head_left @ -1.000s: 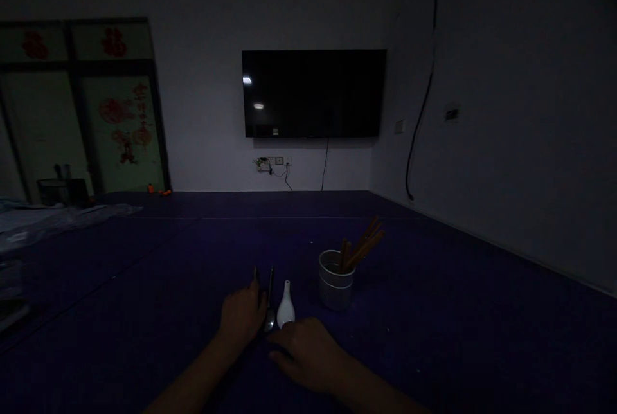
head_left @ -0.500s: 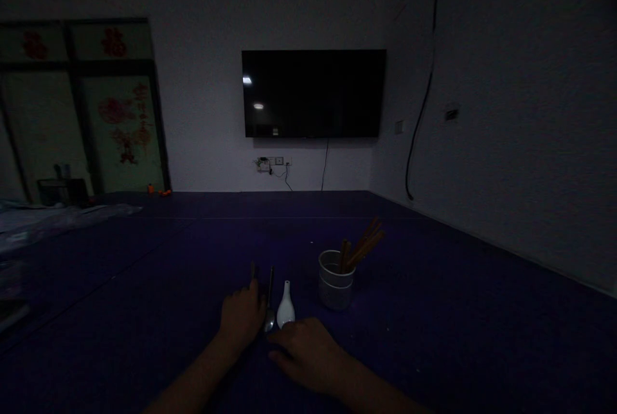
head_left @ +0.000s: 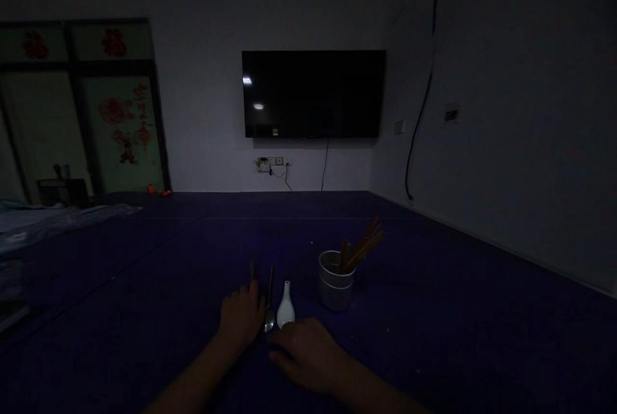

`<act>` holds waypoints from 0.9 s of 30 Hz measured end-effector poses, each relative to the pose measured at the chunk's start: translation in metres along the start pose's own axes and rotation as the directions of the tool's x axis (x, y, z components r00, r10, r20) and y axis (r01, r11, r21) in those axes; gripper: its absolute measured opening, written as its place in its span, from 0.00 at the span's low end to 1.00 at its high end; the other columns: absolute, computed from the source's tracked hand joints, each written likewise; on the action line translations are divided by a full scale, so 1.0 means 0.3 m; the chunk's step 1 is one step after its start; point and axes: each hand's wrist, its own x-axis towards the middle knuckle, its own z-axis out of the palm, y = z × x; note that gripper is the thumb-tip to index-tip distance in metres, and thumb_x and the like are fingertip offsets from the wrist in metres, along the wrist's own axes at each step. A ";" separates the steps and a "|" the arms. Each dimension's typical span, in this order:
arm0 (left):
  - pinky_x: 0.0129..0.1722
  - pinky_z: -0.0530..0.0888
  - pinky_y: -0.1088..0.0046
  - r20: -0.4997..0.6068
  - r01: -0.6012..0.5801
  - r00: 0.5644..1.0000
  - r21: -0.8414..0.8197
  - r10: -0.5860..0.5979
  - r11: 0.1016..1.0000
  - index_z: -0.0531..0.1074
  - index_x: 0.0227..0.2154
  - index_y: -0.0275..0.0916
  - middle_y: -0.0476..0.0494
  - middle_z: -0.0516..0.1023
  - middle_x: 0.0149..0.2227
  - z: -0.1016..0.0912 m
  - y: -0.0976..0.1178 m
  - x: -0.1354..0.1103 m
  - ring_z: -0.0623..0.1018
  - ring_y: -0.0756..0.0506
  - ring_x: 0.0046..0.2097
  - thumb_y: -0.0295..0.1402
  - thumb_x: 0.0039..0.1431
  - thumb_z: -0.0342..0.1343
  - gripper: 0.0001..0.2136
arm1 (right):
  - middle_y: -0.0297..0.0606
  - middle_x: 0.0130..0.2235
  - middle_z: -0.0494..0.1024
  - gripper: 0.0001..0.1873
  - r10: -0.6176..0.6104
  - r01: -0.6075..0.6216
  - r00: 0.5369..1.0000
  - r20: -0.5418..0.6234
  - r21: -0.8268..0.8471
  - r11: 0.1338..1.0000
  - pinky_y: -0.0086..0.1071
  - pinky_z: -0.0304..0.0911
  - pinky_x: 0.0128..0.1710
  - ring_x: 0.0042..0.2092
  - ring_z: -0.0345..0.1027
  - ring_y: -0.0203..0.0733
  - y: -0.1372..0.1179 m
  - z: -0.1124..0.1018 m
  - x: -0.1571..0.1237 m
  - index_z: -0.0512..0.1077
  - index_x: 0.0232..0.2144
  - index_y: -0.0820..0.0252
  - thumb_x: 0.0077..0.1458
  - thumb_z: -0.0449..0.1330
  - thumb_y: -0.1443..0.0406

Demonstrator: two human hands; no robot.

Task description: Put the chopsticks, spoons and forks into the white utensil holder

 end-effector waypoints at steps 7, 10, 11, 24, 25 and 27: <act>0.42 0.69 0.62 0.005 -0.010 1.000 -0.001 0.010 1.000 0.63 0.52 0.34 0.31 0.74 0.45 -0.006 -0.001 0.001 0.76 0.38 0.45 0.34 0.62 0.40 0.19 | 0.39 0.40 0.79 0.15 -0.005 0.005 1.000 -0.006 -0.017 1.000 0.31 0.61 0.37 0.40 0.72 0.44 0.000 0.000 -0.001 0.71 0.41 0.57 0.60 0.48 0.59; 0.43 0.69 0.63 -0.002 -0.009 1.000 -0.002 0.009 1.000 0.63 0.52 0.34 0.32 0.74 0.45 -0.007 -0.001 0.000 0.76 0.39 0.45 0.34 0.62 0.40 0.19 | 0.39 0.40 0.79 0.15 -0.010 0.010 1.000 -0.004 -0.028 1.000 0.31 0.61 0.36 0.40 0.72 0.44 0.000 -0.001 0.000 0.71 0.41 0.57 0.60 0.49 0.59; 0.43 0.69 0.63 -0.002 -0.009 1.000 -0.001 0.009 1.000 0.63 0.52 0.34 0.32 0.74 0.45 -0.006 -0.001 0.000 0.76 0.39 0.45 0.34 0.62 0.40 0.18 | 0.39 0.40 0.79 0.15 -0.013 0.012 1.000 -0.006 -0.029 1.000 0.31 0.61 0.36 0.40 0.72 0.43 0.000 -0.001 0.000 0.71 0.42 0.57 0.60 0.49 0.59; 0.42 0.70 0.62 -0.014 -0.039 0.999 0.003 0.039 0.999 0.63 0.53 0.32 0.32 0.74 0.45 -0.006 -0.004 0.000 0.76 0.38 0.45 0.31 0.61 0.41 0.19 | 0.39 0.39 0.79 0.14 -0.011 0.010 0.999 -0.038 -0.036 0.999 0.32 0.62 0.35 0.39 0.73 0.45 -0.001 0.002 0.000 0.72 0.41 0.57 0.59 0.49 0.59; 0.42 0.70 0.62 -0.018 -0.043 0.999 0.001 0.043 0.999 0.63 0.53 0.32 0.32 0.74 0.45 -0.005 -0.004 0.000 0.76 0.38 0.45 0.31 0.60 0.41 0.19 | 0.39 0.39 0.79 0.14 -0.013 0.011 0.999 -0.040 -0.038 0.999 0.32 0.62 0.35 0.39 0.73 0.45 -0.001 0.003 0.000 0.72 0.41 0.57 0.59 0.50 0.59; 0.42 0.69 0.62 -0.026 -0.050 0.998 -0.005 0.050 0.999 0.63 0.53 0.32 0.32 0.74 0.45 -0.003 -0.005 0.002 0.76 0.38 0.44 0.31 0.60 0.42 0.19 | 0.39 0.38 0.79 0.14 -0.012 0.010 0.999 -0.049 -0.042 0.999 0.32 0.62 0.35 0.39 0.73 0.45 0.000 0.005 0.001 0.72 0.41 0.57 0.59 0.50 0.59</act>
